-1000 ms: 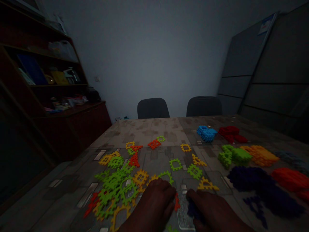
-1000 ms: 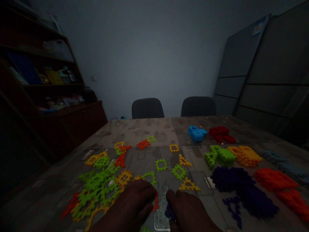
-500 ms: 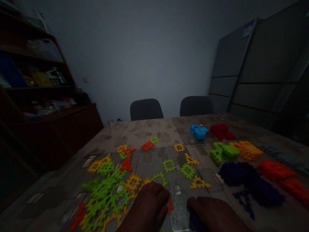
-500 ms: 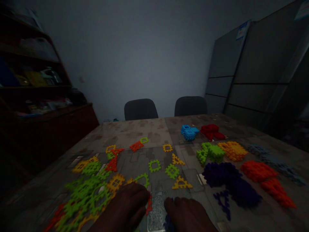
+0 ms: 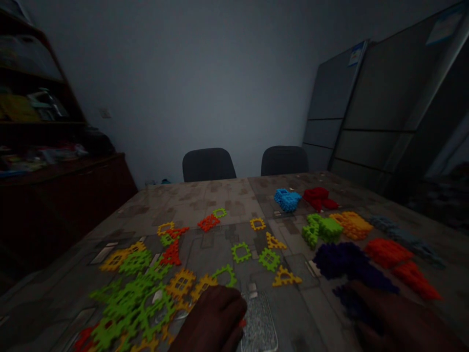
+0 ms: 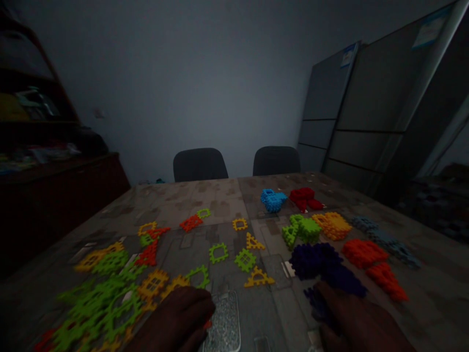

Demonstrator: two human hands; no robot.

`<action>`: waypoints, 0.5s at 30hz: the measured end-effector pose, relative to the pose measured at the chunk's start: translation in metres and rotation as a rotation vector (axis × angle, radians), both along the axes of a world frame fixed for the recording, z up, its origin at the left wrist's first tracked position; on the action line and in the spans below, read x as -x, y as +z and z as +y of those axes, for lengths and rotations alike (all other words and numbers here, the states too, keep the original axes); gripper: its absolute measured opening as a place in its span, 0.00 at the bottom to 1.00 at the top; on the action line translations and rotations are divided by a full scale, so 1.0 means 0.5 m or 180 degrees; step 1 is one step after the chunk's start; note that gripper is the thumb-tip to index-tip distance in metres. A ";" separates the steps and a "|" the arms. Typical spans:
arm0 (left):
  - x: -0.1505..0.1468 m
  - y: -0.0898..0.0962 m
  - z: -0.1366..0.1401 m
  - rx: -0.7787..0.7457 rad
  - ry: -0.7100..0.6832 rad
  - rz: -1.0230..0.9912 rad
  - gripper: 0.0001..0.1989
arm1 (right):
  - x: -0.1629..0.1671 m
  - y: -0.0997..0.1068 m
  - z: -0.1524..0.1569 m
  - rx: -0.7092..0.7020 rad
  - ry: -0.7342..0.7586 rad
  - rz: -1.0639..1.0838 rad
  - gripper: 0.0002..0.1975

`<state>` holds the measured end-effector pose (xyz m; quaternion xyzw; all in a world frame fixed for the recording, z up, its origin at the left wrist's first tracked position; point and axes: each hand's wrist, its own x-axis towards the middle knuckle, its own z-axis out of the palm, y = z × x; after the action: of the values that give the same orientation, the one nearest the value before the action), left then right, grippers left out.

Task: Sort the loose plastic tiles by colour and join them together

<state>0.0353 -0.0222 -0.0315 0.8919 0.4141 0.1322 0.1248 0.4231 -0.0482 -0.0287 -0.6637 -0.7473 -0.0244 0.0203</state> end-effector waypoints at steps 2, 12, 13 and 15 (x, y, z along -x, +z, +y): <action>-0.003 0.014 -0.001 0.0152 0.0011 0.0109 0.09 | 0.003 0.002 0.007 0.0062 -0.0133 -0.0004 0.27; 0.013 -0.001 0.001 -0.0135 -0.0035 -0.0402 0.08 | 0.046 0.032 0.030 0.0550 -0.0421 -0.0108 0.30; 0.013 -0.003 0.002 -0.0128 -0.0056 -0.0382 0.08 | 0.048 0.034 0.030 0.0637 -0.0446 -0.0161 0.30; 0.012 -0.005 0.004 -0.0128 -0.0080 -0.0331 0.07 | 0.051 0.036 0.028 0.0719 -0.0465 -0.0234 0.30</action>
<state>0.0292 -0.0200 -0.0341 0.8913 0.3931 0.1851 0.1298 0.3978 -0.0343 -0.0105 -0.7131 -0.6953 0.0341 -0.0837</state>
